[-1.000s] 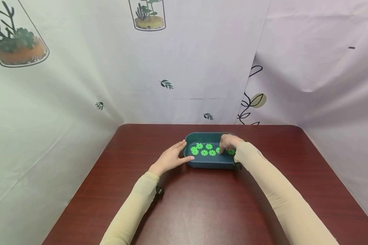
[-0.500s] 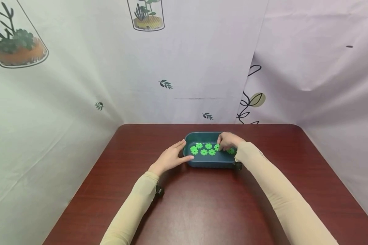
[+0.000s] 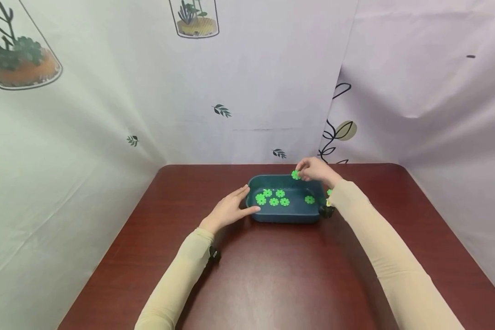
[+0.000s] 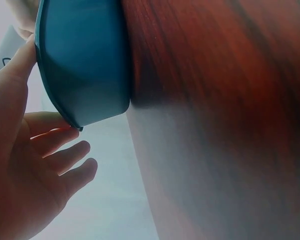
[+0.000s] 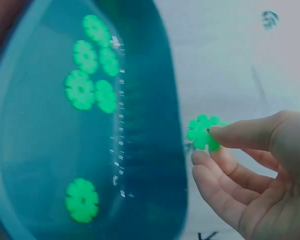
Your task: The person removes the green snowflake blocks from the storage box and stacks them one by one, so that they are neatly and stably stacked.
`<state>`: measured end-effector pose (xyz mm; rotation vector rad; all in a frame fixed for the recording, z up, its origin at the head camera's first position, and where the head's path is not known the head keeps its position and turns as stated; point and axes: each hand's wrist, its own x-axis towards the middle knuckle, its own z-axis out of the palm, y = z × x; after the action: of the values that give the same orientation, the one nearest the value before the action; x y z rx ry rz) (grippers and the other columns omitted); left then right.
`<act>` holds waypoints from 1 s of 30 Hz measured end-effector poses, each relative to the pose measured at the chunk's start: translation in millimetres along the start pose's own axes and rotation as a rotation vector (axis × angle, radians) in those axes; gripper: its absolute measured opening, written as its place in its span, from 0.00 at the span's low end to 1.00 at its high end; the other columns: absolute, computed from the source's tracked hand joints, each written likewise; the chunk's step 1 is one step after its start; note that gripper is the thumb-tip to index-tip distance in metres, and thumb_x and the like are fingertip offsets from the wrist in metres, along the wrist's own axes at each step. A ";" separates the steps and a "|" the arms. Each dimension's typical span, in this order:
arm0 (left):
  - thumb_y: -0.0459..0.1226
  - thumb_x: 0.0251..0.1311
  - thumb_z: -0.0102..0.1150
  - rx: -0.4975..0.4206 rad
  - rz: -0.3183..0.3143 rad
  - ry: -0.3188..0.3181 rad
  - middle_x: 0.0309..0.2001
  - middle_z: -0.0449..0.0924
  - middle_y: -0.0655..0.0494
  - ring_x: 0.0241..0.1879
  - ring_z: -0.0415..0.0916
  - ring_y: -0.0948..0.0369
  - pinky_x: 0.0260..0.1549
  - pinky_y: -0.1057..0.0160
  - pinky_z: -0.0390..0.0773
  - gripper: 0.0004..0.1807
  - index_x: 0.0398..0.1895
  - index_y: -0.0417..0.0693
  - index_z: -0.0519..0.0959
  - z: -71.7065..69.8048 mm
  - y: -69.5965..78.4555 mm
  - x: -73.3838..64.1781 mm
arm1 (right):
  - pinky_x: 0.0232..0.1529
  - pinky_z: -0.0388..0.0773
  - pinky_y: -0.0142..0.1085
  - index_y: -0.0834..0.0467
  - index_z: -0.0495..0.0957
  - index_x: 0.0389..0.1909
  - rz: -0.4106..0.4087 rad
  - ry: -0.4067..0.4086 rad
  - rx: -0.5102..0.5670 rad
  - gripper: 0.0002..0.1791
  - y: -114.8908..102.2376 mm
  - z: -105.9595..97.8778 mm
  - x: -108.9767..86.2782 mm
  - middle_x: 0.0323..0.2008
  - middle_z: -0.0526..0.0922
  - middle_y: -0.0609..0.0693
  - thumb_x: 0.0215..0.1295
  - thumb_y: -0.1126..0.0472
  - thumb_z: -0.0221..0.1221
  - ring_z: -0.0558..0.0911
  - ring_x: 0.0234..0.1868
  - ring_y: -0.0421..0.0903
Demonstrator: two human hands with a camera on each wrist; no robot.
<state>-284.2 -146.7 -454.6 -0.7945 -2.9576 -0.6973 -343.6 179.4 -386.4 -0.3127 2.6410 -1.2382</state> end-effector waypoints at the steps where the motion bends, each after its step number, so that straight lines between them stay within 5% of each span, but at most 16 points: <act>1: 0.68 0.60 0.57 0.000 -0.002 0.001 0.78 0.57 0.51 0.76 0.56 0.54 0.70 0.50 0.62 0.52 0.78 0.44 0.59 -0.1 -0.1 0.4 | 0.51 0.81 0.52 0.67 0.76 0.50 -0.009 0.017 0.012 0.11 -0.3 -4.4 -1.8 0.44 0.82 0.63 0.70 0.67 0.58 0.82 0.47 0.61; 5: 0.68 0.60 0.57 -0.004 -0.006 -0.005 0.78 0.57 0.51 0.76 0.56 0.54 0.70 0.50 0.62 0.53 0.78 0.44 0.59 -1.3 0.2 0.7 | 0.50 0.82 0.48 0.68 0.76 0.52 -0.011 0.084 0.050 0.13 -0.5 -22.4 -9.2 0.48 0.81 0.66 0.72 0.65 0.57 0.82 0.49 0.63; 19: 0.68 0.61 0.56 -0.010 0.001 -0.014 0.78 0.56 0.50 0.76 0.56 0.53 0.70 0.49 0.63 0.53 0.78 0.43 0.59 -1.2 0.5 0.4 | 0.38 0.82 0.29 0.72 0.73 0.56 0.027 0.202 0.063 0.18 31.8 -65.9 -41.6 0.50 0.79 0.68 0.73 0.63 0.58 0.81 0.34 0.37; 25: 0.67 0.61 0.58 -0.016 0.002 -0.012 0.78 0.56 0.50 0.75 0.57 0.54 0.70 0.49 0.63 0.52 0.78 0.43 0.59 -1.5 0.2 0.8 | 0.41 0.83 0.33 0.73 0.73 0.55 0.071 0.193 0.059 0.17 56.8 -63.6 -46.1 0.49 0.79 0.68 0.73 0.64 0.57 0.81 0.35 0.39; 30: 0.68 0.60 0.57 -0.021 0.010 -0.010 0.78 0.56 0.50 0.75 0.56 0.53 0.70 0.49 0.63 0.53 0.78 0.43 0.59 -1.0 -0.7 0.5 | 0.50 0.83 0.47 0.73 0.72 0.55 0.097 0.180 0.058 0.17 78.9 -52.1 -47.4 0.48 0.79 0.69 0.73 0.65 0.57 0.84 0.43 0.53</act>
<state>-285.1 -147.4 -454.0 -0.8165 -2.9578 -0.7272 -320.7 279.9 -410.3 -0.0652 2.7242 -1.3670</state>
